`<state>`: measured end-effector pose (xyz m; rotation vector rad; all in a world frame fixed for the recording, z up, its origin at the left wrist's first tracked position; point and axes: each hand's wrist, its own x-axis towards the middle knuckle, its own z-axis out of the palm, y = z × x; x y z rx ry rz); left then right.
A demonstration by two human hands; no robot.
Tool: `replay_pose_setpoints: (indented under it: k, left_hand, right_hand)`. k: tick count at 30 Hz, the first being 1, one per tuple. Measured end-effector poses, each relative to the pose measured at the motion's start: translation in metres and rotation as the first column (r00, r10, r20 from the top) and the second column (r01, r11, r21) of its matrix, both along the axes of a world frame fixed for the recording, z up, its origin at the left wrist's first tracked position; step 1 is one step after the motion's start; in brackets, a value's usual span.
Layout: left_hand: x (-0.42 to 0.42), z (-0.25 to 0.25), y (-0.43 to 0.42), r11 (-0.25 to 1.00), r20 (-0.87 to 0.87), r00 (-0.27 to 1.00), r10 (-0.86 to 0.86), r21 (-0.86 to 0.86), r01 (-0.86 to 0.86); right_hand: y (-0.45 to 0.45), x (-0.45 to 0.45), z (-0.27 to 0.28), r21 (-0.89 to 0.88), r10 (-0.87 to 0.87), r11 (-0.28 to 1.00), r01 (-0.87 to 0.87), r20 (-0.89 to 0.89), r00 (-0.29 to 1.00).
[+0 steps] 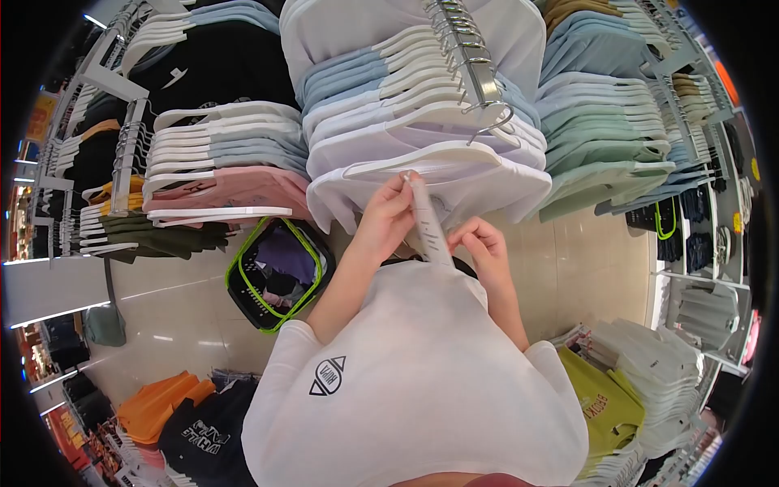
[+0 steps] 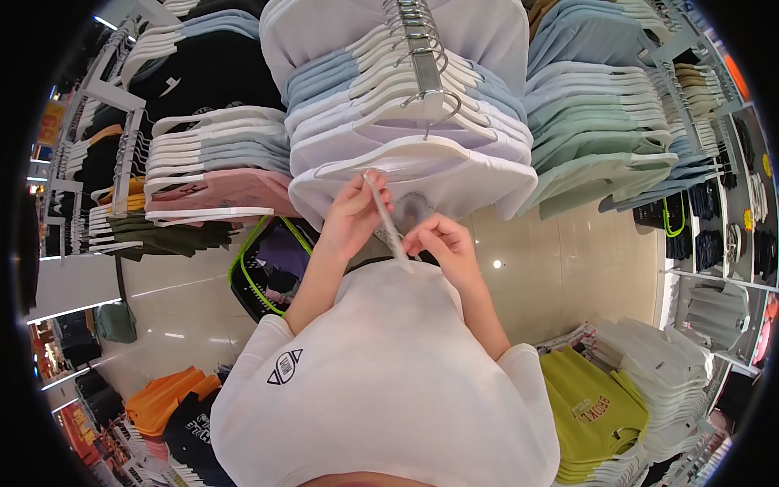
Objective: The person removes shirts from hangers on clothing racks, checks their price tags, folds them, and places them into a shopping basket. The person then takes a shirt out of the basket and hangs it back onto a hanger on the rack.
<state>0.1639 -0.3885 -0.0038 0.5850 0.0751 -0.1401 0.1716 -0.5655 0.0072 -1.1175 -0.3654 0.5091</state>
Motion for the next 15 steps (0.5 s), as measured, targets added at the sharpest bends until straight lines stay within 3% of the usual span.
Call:
replay_pose_setpoints:
  k: [1, 2, 3, 4, 7, 9, 15]
  left_hand:
    - [0.002, -0.007, -0.003, 1.0, 0.001, 1.0, -0.001, 0.001, 0.001]
    - [0.005, -0.01, -0.006, 0.959, 0.08, 0.995, -0.056, -0.274, 0.076]
    - [0.007, -0.011, -0.009, 0.838, 0.169, 0.982, -0.087, -0.52, 0.164]
    - [0.003, -0.01, -0.011, 0.795, 0.068, 0.991, -0.111, -0.592, 0.13]
    - [0.003, 0.008, -0.017, 0.796, 0.06, 0.993, -0.105, -0.594, 0.12]
    - [0.006, 0.007, -0.015, 0.782, 0.107, 0.986, -0.131, -0.6, 0.169]
    - [0.006, 0.004, -0.019, 0.793, 0.116, 0.981, -0.158, -0.577, 0.196]
  right_hand:
    - [0.003, 0.0, 0.001, 0.001, -0.001, 1.0, 0.001, 0.001, 1.0]
    - [0.008, 0.001, 0.001, -0.068, -0.039, 0.997, 0.042, 0.048, 0.998]
    - [0.011, 0.001, 0.002, -0.136, -0.074, 0.987, 0.087, 0.098, 0.992]
    - [0.012, 0.001, 0.0, -0.135, -0.076, 0.987, 0.089, 0.097, 0.992]
    - [0.012, 0.0, -0.004, -0.194, -0.075, 0.976, 0.103, 0.147, 0.986]
    - [0.012, -0.002, 0.001, -0.125, -0.002, 0.992, 0.0, -0.013, 1.0]
    - [0.011, -0.005, 0.011, -0.059, 0.027, 0.998, -0.035, -0.131, 0.991]
